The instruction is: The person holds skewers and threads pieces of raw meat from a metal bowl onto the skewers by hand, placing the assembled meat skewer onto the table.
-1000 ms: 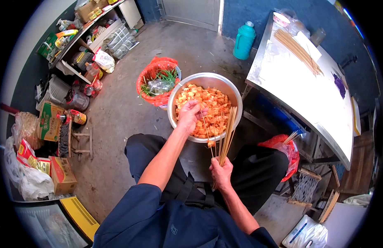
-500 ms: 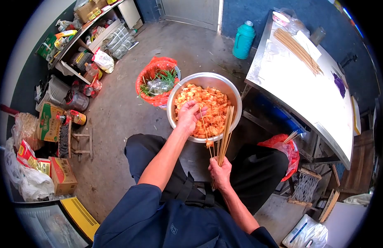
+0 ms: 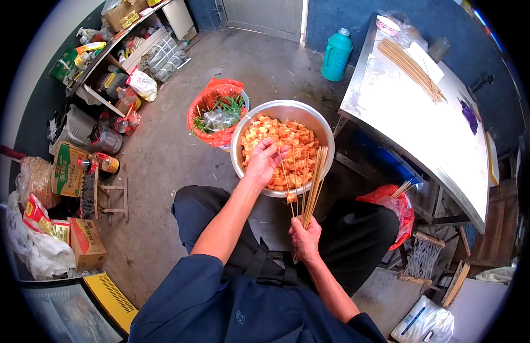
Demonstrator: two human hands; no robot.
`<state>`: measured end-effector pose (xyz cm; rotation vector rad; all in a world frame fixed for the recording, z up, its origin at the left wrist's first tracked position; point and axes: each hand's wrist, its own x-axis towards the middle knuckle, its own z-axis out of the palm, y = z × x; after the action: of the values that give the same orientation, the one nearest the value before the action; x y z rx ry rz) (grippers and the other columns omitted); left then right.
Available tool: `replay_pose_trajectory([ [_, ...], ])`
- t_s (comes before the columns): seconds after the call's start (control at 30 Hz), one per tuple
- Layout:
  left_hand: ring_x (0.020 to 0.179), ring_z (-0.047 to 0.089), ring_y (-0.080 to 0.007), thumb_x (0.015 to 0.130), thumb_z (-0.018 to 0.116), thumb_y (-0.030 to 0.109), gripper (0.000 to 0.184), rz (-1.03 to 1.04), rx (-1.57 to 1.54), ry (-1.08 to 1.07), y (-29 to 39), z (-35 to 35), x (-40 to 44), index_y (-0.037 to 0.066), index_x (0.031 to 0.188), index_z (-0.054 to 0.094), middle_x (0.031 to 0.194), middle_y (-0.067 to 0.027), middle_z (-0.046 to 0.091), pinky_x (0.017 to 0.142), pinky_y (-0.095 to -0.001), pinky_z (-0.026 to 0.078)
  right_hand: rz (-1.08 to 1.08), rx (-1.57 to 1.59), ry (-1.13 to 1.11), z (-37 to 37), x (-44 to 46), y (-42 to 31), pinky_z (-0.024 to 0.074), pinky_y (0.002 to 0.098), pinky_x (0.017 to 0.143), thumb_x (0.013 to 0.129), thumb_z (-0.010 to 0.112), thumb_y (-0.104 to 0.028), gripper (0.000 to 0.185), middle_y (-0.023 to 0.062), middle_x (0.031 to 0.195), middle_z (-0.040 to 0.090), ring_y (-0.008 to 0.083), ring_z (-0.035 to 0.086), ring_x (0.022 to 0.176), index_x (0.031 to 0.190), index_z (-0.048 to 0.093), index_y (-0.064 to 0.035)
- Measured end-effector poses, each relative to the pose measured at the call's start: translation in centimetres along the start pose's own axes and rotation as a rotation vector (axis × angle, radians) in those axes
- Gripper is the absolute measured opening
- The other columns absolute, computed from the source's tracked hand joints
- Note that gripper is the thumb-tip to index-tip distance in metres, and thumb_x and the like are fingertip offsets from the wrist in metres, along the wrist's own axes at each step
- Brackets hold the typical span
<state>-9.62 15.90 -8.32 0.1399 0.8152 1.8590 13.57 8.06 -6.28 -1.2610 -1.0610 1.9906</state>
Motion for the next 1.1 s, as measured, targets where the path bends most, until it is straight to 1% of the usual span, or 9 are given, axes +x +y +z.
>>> replay_pose_trajectory([
  [0.3, 0.099, 0.065, -0.0296, 0.090, 0.056, 0.002, 0.011, -0.010, -0.032, -0.033, 0.2, 0.6, -0.3, 0.008, 0.099, 0.052, 0.114, -0.0192, 0.062, 0.075, -0.0328, 0.058, -0.014, 0.015, 0.005, 0.0, 0.0, 0.0, 0.0329, 0.0207, 0.040, 0.089, 0.063, -0.016, 0.014, -0.0008, 0.060, 0.054, 0.0048, 0.042, 0.044, 0.086, 0.054, -0.0057],
  [0.37, 0.099, 0.065, -0.0283, 0.090, 0.057, 0.003, 0.012, -0.007, -0.009, -0.007, 0.3, 1.0, -0.6, 0.010, 0.098, 0.053, 0.107, -0.0150, 0.064, 0.078, -0.0335, 0.057, -0.014, 0.014, 0.009, 0.0, -0.1, -0.1, 0.0328, 0.0207, 0.040, 0.089, 0.063, -0.016, 0.014, -0.0007, 0.060, 0.054, 0.0048, 0.042, 0.044, 0.086, 0.054, -0.0056],
  [0.5, 0.096, 0.065, -0.0279, 0.089, 0.058, 0.002, 0.012, 0.060, 0.087, -0.054, 0.5, 1.4, -0.7, 0.009, 0.097, 0.052, 0.105, -0.0143, 0.064, 0.078, -0.0344, 0.057, 0.006, 0.017, 0.018, 0.0, 0.0, -0.1, 0.0329, 0.0205, 0.040, 0.089, 0.063, -0.016, 0.014, -0.0008, 0.060, 0.054, 0.0048, 0.042, 0.044, 0.086, 0.054, -0.0054],
  [0.57, 0.091, 0.067, -0.0267, 0.089, 0.059, 0.003, 0.011, 0.091, 0.235, -0.090, 1.0, 1.6, -0.8, 0.008, 0.095, 0.052, 0.100, -0.0135, 0.065, 0.076, -0.0353, 0.058, 0.020, 0.022, 0.024, -0.1, -0.1, 0.0, 0.0331, 0.0204, 0.040, 0.089, 0.063, -0.016, 0.014, -0.0008, 0.060, 0.054, 0.0048, 0.043, 0.044, 0.086, 0.055, -0.0053],
  [0.87, 0.081, 0.068, -0.0235, 0.088, 0.062, 0.005, 0.012, 0.033, 0.454, -0.109, 1.4, 1.1, -0.5, 0.008, 0.092, 0.051, 0.094, -0.0120, 0.066, 0.069, -0.0318, 0.057, 0.001, -0.038, 0.023, -0.5, -0.3, 0.9, 0.0359, 0.0210, 0.043, 0.088, 0.062, -0.015, 0.013, -0.0008, 0.061, 0.055, 0.0052, 0.045, 0.048, 0.084, 0.056, -0.0045],
  [0.93, 0.081, 0.068, -0.0236, 0.088, 0.062, 0.005, 0.012, 0.025, 0.460, -0.109, 1.6, 1.2, -0.5, 0.008, 0.093, 0.051, 0.094, -0.0121, 0.066, 0.069, -0.0321, 0.057, -0.047, -0.017, 0.013, -0.4, -0.1, 1.3, 0.0299, 0.0184, 0.036, 0.089, 0.062, -0.016, 0.013, -0.0001, 0.059, 0.053, 0.0042, 0.040, 0.040, 0.086, 0.053, -0.0069],
  [0.97, 0.081, 0.068, -0.0237, 0.088, 0.062, 0.006, 0.013, 0.017, 0.467, -0.110, 1.7, 1.3, -0.5, 0.009, 0.093, 0.051, 0.094, -0.0123, 0.066, 0.069, -0.0323, 0.057, -0.047, -0.018, 0.012, -0.5, -0.1, 1.3, 0.0299, 0.0184, 0.036, 0.089, 0.062, -0.016, 0.013, -0.0001, 0.059, 0.053, 0.0042, 0.040, 0.040, 0.086, 0.053, -0.0069],
  [1.03, 0.078, 0.068, -0.0236, 0.088, 0.061, 0.004, 0.012, 0.040, 0.438, -0.081, 1.7, 1.5, -0.5, 0.007, 0.093, 0.051, 0.091, -0.0114, 0.065, 0.066, -0.0312, 0.058, -0.023, -0.028, 0.001, -0.4, -0.3, 0.8, 0.0373, 0.0217, 0.045, 0.088, 0.062, -0.015, 0.013, -0.0007, 0.061, 0.055, 0.0056, 0.047, 0.050, 0.085, 0.056, -0.0042],
  [1.1, 0.075, 0.069, -0.0236, 0.088, 0.060, 0.002, 0.010, 0.062, 0.411, -0.051, 1.5, 1.6, -0.5, 0.006, 0.092, 0.052, 0.088, -0.0104, 0.065, 0.063, -0.0301, 0.058, -0.017, -0.028, 0.009, -0.2, -0.2, 0.3, 0.0372, 0.0216, 0.045, 0.088, 0.062, -0.015, 0.013, -0.0007, 0.061, 0.055, 0.0056, 0.047, 0.050, 0.084, 0.056, -0.0043],
])
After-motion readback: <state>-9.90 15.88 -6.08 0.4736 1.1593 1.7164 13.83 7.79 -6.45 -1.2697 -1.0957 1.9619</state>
